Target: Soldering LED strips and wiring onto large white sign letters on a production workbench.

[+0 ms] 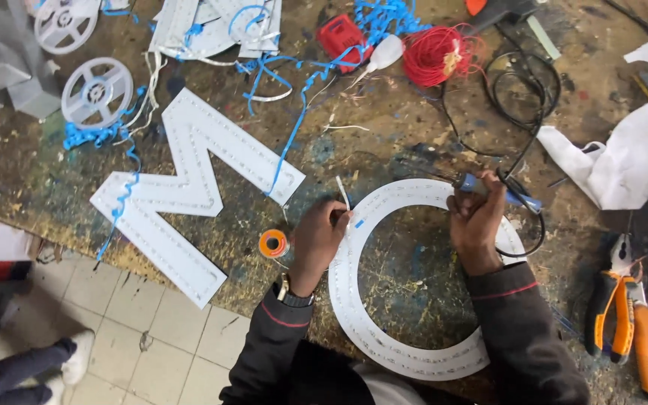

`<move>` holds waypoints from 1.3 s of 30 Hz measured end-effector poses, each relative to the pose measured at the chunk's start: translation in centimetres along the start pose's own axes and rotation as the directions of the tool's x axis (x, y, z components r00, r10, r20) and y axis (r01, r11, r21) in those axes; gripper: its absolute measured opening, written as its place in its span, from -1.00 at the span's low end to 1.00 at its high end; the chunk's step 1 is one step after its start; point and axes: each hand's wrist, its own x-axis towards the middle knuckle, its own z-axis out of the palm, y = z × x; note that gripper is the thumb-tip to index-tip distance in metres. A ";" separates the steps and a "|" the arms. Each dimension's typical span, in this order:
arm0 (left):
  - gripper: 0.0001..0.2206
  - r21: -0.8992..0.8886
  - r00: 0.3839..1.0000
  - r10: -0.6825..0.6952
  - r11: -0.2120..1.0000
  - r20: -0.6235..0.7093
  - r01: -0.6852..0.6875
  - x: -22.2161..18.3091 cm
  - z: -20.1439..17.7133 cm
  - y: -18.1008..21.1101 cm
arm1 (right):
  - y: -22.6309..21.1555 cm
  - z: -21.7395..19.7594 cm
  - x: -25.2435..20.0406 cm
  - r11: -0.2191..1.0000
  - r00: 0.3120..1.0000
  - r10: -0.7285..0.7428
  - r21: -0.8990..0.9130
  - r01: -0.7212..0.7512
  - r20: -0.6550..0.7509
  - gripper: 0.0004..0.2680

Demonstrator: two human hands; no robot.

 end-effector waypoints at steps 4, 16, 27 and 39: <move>-0.70 -0.114 0.994 0.081 0.991 0.069 -0.072 0.8 0.1 -1.4 | -0.1 -0.3 -0.3 1.000 0.994 -0.011 0.000 0.011 0.105 -0.90; -0.78 -0.338 0.912 0.252 0.931 0.324 -0.138 1.3 -1.3 -0.5 | 0.2 -0.9 0.4 0.996 0.998 -0.003 0.093 -0.002 0.060 -0.89; -0.55 -0.092 0.903 0.241 0.971 0.356 -0.222 -0.9 -2.7 -1.7 | 0.1 -1.2 0.3 0.995 0.997 0.006 0.101 -0.013 0.073 -0.88; -0.70 -0.170 0.853 0.321 0.947 0.412 -0.274 -1.0 -2.9 -2.1 | 0.1 -1.3 0.2 0.995 0.995 -0.011 0.095 0.002 0.096 -0.88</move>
